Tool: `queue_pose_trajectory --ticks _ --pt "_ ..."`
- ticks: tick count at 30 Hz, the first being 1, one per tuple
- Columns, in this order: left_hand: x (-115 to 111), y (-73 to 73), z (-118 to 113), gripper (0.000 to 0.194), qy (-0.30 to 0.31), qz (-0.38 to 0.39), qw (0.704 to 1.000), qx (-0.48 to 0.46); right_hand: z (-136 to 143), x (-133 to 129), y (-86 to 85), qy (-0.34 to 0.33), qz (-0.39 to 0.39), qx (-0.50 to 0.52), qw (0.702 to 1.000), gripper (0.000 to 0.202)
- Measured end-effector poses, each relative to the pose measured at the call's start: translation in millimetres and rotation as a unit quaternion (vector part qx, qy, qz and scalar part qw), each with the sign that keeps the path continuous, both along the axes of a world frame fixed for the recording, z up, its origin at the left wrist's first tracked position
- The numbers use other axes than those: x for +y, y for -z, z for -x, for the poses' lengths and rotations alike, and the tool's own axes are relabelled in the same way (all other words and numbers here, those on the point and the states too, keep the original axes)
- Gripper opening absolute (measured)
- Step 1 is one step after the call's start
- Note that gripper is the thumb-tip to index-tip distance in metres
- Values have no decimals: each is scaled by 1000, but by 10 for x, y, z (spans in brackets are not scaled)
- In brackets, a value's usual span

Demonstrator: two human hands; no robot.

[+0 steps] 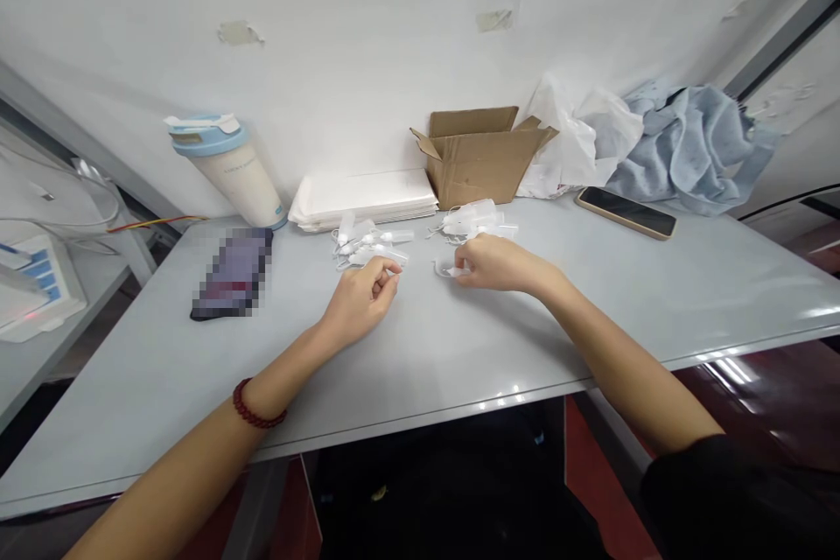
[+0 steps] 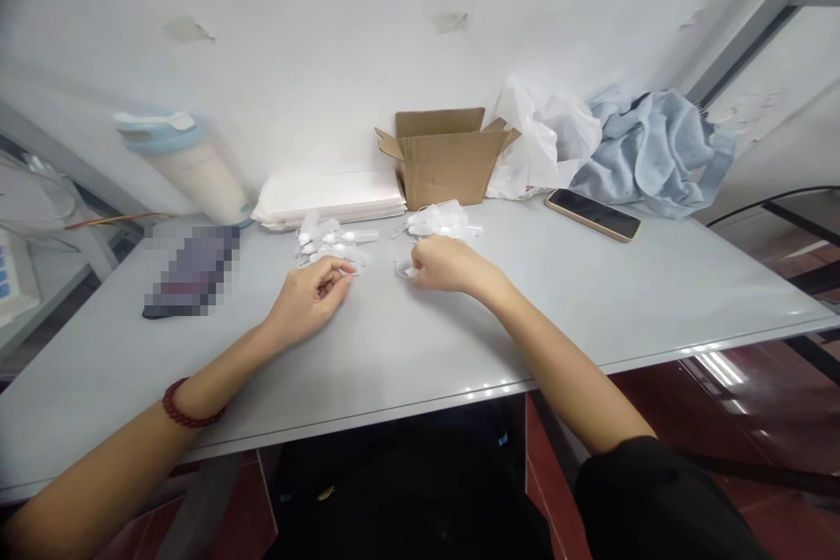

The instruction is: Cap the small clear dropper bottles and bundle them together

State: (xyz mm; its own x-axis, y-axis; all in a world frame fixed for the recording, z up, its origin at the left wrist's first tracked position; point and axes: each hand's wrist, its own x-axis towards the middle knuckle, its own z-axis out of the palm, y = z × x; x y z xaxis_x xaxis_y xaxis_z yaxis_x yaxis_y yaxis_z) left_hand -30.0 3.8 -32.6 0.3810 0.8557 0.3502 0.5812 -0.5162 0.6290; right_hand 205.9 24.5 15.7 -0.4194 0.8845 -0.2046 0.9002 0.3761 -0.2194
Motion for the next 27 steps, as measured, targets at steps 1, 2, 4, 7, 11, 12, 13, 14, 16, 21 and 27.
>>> queue_pose_trajectory --ticks 1,2,4,7,11,12,13,14,16,21,27 --pt "0 -2 -1 13 0 7 1000 -2 14 -6 2 -6 -5 20 1000 17" --pt "0 -5 -4 14 -2 18 1000 -6 27 -10 6 -12 -10 40 999 18" --pt "-1 -14 -9 18 -7 52 998 -21 47 -11 18 -28 -21 80 996 19" --pt "4 -35 -16 27 -15 128 990 -62 70 -13 46 -51 -37 131 989 18" --pt "24 -72 -20 35 -24 207 971 -120 104 -42 86 -88 -58 181 978 18" --pt "29 -80 -22 35 -24 216 968 -127 115 -54 95 -96 -61 188 976 19" --pt "33 -86 -24 35 -22 222 966 -132 127 -65 103 -103 -62 193 974 19" --pt "35 -91 -27 35 -20 226 965 -134 139 -75 112 -109 -61 197 972 19" --pt "34 -97 -32 32 -17 235 962 -135 163 -91 133 -121 -59 203 970 18" --pt "21 -105 -36 23 -1 241 961 -133 188 -89 196 -147 -70 216 963 17" --pt "15 -107 -16 22 24 229 963 -139 165 -72 214 -134 -65 224 963 14"
